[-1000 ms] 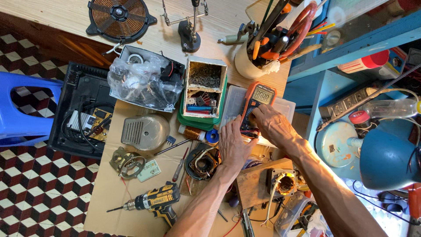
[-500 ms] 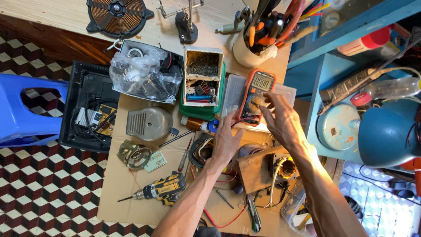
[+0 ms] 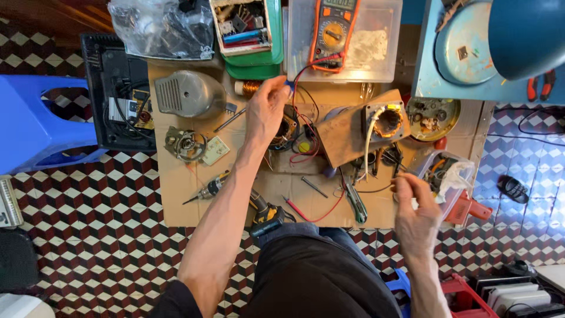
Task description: The person works on a motor stator assembly, stripping wire insulation, twisting and connecting wires, and testing continuity with a multimeter. They use pliers, a utility knife, and a multimeter to manipulate and measure the electrical components on a cluttered workbench.
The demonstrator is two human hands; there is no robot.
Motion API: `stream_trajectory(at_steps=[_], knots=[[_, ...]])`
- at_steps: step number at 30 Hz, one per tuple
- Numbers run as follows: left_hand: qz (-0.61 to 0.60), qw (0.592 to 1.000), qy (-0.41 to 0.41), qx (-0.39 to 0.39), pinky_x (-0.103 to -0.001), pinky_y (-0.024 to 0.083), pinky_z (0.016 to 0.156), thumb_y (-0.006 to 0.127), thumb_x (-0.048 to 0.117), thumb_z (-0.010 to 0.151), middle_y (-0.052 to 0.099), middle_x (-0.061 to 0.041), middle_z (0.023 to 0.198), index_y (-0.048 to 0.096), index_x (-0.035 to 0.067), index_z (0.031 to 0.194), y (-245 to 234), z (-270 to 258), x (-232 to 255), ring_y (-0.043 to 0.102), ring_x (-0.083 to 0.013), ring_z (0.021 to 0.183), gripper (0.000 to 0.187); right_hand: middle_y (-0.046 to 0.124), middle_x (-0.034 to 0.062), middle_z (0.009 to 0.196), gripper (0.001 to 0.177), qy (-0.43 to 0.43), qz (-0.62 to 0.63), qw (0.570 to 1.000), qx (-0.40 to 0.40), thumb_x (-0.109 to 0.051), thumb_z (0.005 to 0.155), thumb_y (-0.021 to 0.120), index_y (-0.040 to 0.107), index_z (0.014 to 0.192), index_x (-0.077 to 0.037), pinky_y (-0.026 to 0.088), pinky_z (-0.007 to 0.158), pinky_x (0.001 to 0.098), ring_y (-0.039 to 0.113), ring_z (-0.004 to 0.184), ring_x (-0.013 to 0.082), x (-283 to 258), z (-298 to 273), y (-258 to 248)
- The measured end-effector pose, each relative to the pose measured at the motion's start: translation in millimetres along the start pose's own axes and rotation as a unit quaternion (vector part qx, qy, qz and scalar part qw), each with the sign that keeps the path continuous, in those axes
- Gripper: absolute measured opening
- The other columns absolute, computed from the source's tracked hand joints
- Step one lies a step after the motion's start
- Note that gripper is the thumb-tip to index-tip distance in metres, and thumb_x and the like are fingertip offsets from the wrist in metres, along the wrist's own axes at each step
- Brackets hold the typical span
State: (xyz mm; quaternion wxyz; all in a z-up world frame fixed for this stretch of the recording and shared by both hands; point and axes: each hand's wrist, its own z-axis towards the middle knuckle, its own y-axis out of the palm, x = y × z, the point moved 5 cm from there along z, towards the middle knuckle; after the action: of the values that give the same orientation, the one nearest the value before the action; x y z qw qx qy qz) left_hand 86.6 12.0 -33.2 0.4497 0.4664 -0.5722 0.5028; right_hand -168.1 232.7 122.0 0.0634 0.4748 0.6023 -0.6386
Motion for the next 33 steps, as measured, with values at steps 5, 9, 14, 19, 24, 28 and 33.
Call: stream_trajectory(at_steps=[5,9,14,19,24,28,33], knots=[[0.167,0.973,-0.137,-0.082,-0.039,0.055,0.067,0.064,0.036,0.098,0.076,-0.012,0.083,0.073,0.008,0.1,5.9,-131.0,-22.9,0.075,-0.0247,0.075,0.03,0.076,0.0157,0.104,0.028,0.085,-0.076,0.986,-0.122,-0.023,0.1,0.062,0.071,0.118,-0.004,0.058,0.08,0.0364,0.074,0.091,0.025,82.3,-42.6,26.3],[0.302,0.869,-0.159,-0.357,-0.048,0.056,0.078,0.071,0.03,0.087,0.075,-0.019,0.091,0.076,0.01,0.099,79.1,-243.3,-74.4,0.072,-0.039,0.086,0.024,0.074,0.0171,0.108,0.03,0.088,-0.111,0.97,-0.197,-0.025,0.097,0.063,0.07,0.118,-0.005,0.056,0.082,0.0398,0.074,0.089,0.0311,114.1,-64.8,36.9],[0.45,0.83,-0.032,-0.329,-0.046,0.057,0.076,0.078,0.011,0.07,0.068,-0.014,0.109,0.063,0.007,0.107,159.8,-319.8,-111.0,0.069,-0.0331,0.101,0.041,0.075,0.0157,0.109,0.029,0.088,-0.096,0.969,-0.21,-0.024,0.096,0.063,0.07,0.118,-0.006,0.056,0.084,0.0382,0.075,0.092,0.0302,142.2,-90.3,14.5],[0.479,0.826,-0.077,-0.288,-0.046,0.057,0.078,0.076,0.01,0.075,0.068,-0.014,0.105,0.056,0.006,0.116,174.9,-338.6,-147.8,0.069,-0.0325,0.1,0.045,0.075,0.0158,0.108,0.029,0.087,-0.128,0.959,-0.237,-0.025,0.095,0.064,0.071,0.116,-0.007,0.056,0.086,0.0389,0.074,0.095,0.0306,179.1,-123.1,-3.9],[0.451,0.874,-0.069,-0.168,-0.048,0.057,0.082,0.068,0.012,0.087,0.07,-0.016,0.104,0.062,0.007,0.107,163.3,-346.8,-149.1,0.069,-0.0357,0.098,0.021,0.076,0.0146,0.106,0.028,0.099,-0.126,0.951,-0.265,-0.025,0.094,0.063,0.072,0.113,-0.007,0.056,0.083,0.04,0.074,0.093,0.0302,215.0,-145.9,-22.5],[0.419,0.886,-0.1,-0.172,-0.051,0.055,0.08,0.069,0.02,0.082,0.07,-0.021,0.1,0.065,0.002,0.097,148.0,-331.3,-125.5,0.069,-0.0385,0.093,0.024,0.077,0.0157,0.101,0.029,0.081,-0.095,0.96,-0.249,-0.025,0.093,0.065,0.072,0.113,-0.005,0.056,0.081,0.0387,0.074,0.091,0.0282,228.0,-151.7,-30.2],[0.168,0.962,-0.184,-0.106,-0.039,0.054,0.068,0.066,0.021,0.088,0.075,-0.012,0.087,0.064,0.004,0.104,110.8,-314.4,-36.4,0.068,-0.0247,0.074,0.024,0.076,0.013,0.085,0.032,0.127,-0.028,0.946,-0.296,-0.03,0.093,0.063,0.072,0.114,-0.007,0.057,0.071,0.0342,0.073,0.074,0.0218,231.5,-151.9,-20.0]])
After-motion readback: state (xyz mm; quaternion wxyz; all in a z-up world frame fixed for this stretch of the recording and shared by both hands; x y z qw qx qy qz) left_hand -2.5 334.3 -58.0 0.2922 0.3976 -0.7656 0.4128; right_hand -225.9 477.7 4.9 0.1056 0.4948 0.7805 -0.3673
